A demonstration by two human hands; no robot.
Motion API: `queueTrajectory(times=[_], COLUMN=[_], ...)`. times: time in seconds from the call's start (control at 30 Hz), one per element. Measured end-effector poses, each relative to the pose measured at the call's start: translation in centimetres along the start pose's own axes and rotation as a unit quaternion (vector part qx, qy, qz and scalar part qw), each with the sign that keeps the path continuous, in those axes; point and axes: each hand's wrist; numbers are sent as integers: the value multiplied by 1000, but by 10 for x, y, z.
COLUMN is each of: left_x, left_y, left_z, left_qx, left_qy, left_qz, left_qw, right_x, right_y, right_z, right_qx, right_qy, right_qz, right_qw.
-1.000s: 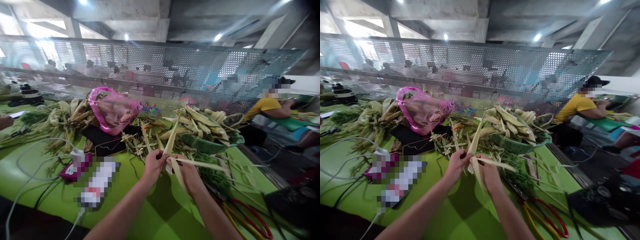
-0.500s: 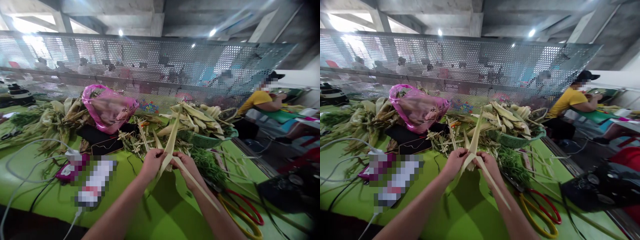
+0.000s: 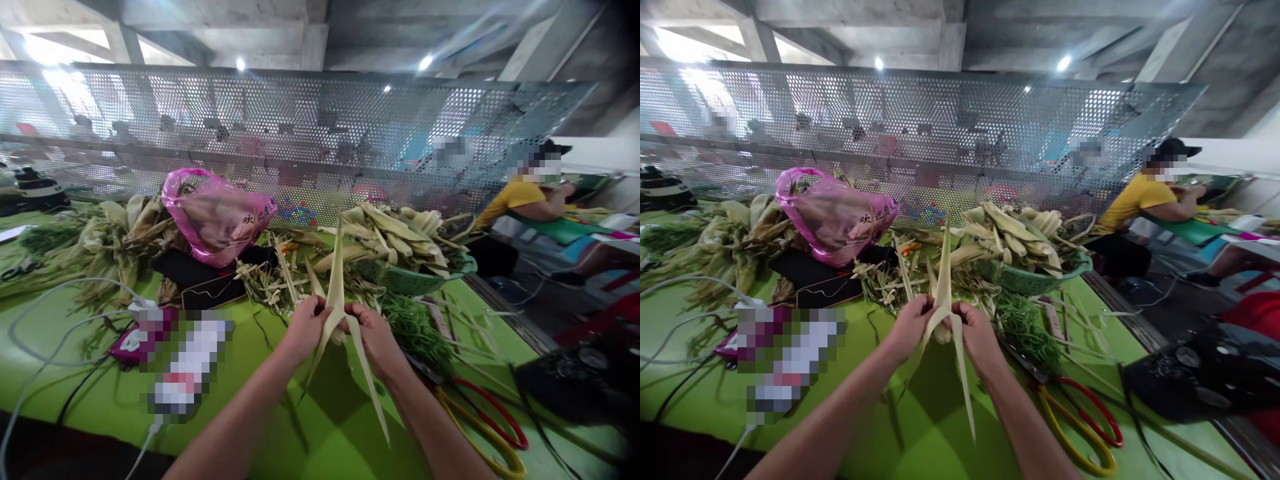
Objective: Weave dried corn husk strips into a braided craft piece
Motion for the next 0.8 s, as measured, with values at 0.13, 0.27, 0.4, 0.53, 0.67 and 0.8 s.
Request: queueTrajectory(times=[0.13, 0.27, 0.4, 0.53, 0.67, 0.8], left_x=[-1, -3, -3, 1, 6, 8], left_y=[0, -1, -3, -2, 3, 6], left_z=[0, -1, -2, -1, -2, -5], left_qx=[-13, -8, 8, 56, 41, 19], left_qy=[45, 70, 56, -15, -7, 3], left_qz=[68, 111, 93, 6, -27, -47], left_qw=[997, 991, 994, 998, 999, 999], right_x=[-1, -1, 3, 4, 1, 1], right_y=[0, 0, -1, -4, -6, -5], right_z=[0, 0, -2, -5, -6, -6], right_qx=[-25, -43, -35, 10, 43, 31], right_qy=[0, -2, 19, 36, 48, 46], right_qz=[-29, -48, -29, 6, 41, 45], right_qw=[999, 998, 999, 999, 997, 997])
Point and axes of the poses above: each hand's wrist, its own z-axis away from the middle knuckle, its own y-axis out of the back of the hand, x = y × z, and after that the axes turned 14 degrees about z, right-handed
